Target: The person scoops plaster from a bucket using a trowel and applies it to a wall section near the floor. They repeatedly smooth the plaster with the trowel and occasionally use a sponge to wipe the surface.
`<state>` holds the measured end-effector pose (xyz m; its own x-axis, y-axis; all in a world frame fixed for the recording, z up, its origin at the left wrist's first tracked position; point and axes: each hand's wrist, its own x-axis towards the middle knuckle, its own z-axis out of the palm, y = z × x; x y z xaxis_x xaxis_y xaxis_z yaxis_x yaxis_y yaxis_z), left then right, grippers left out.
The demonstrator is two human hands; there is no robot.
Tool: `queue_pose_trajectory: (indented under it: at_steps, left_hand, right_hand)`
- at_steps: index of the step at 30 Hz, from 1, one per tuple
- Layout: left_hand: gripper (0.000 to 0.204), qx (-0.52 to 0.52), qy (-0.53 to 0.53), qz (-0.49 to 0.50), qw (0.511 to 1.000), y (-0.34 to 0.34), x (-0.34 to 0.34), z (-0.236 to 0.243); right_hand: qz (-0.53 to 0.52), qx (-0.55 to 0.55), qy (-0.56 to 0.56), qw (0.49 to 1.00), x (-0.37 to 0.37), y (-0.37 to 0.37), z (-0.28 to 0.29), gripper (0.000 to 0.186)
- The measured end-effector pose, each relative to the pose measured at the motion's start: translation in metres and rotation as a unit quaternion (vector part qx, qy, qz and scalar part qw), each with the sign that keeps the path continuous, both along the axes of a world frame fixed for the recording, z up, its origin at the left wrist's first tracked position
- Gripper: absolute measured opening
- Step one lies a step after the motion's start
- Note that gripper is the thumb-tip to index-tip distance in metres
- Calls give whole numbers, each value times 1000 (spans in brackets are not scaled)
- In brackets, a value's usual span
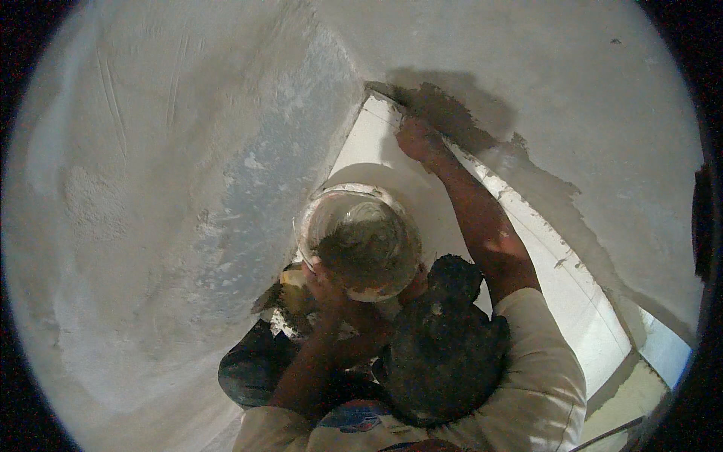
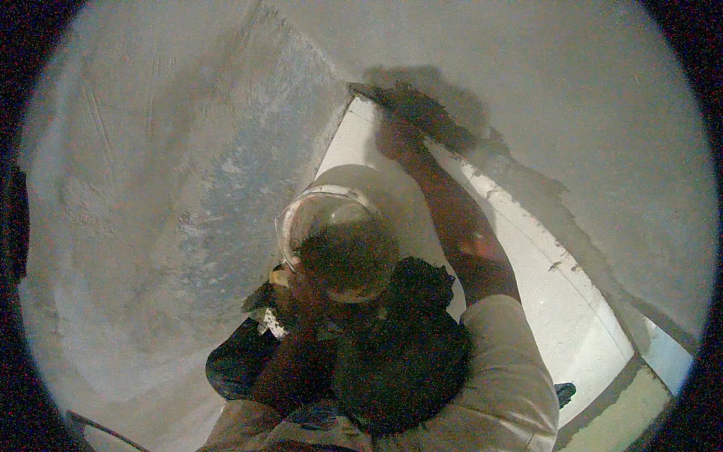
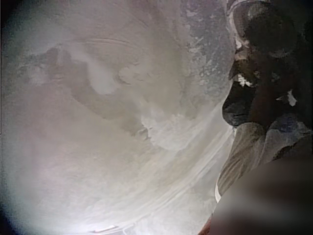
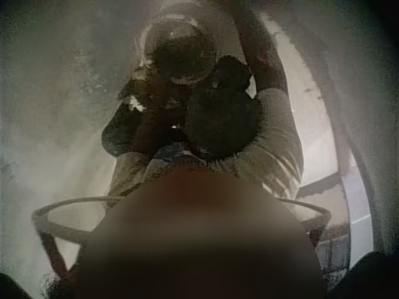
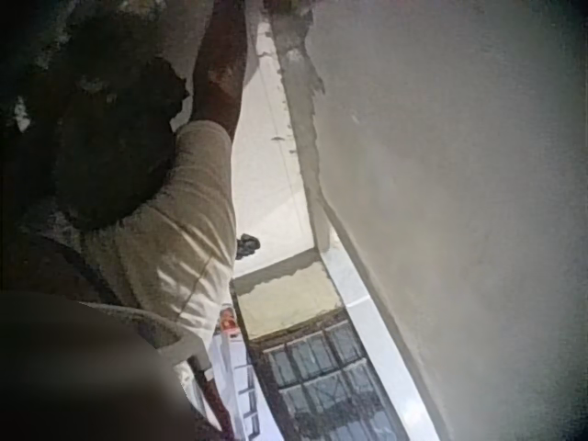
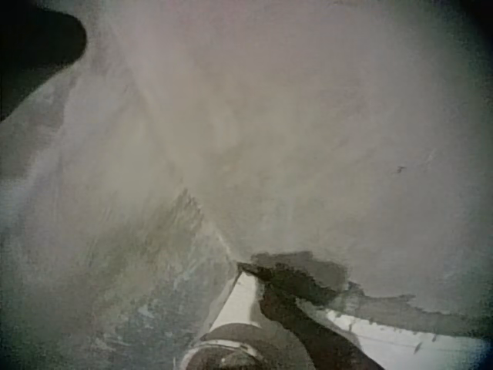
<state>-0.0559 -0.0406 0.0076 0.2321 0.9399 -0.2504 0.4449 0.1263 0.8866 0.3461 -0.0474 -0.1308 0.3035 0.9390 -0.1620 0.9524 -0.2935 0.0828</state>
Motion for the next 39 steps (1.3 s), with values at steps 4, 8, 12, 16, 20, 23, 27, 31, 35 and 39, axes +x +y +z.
queue_pose_trajectory:
  at_steps: [4, 8, 12, 16, 20, 23, 27, 31, 35, 39]
  left_hand:
    - [57, 35, -1, -2, 999, 5, -7, 9]
    - [57, 132, 126, -57, 982, 14, -44, -51]
    - [57, 58, 69, -42, 995, 13, -35, -40]
    - [57, 12, 27, -49, 998, 13, -29, -33]
    - [56, -78, -97, -17, 992, 21, -36, -27]
    - [54, -190, -238, -30, 952, 22, -18, -1]
    - [54, -225, -320, -92, 916, 26, 7, 48]
    - [53, -53, -90, -106, 989, 19, 45, 64]
    - [54, -120, -192, -98, 969, 9, 81, 76]
    - [53, -46, -81, -152, 984, 3, 85, 80]
  right_hand:
    - [-215, 121, 324, 913, -28, -2, 110, 40]
    - [-224, 206, 285, 909, -44, -25, 130, 48]
    - [-211, 129, 306, 919, -39, -19, 122, 48]
    - [-212, 144, 256, 932, -19, -19, 103, 46]
    - [-177, 219, 284, 916, -50, -47, 161, 44]
    - [-139, 379, 201, 893, -73, -101, 191, 41]
    - [-77, 205, 254, 942, -99, -146, 251, 32]
    - [-10, 41, 172, 984, -122, -158, 248, 23]
    - [10, -29, 175, 984, -135, -149, 189, 14]
    - [-3, -104, 249, 963, -145, -147, 134, 11]
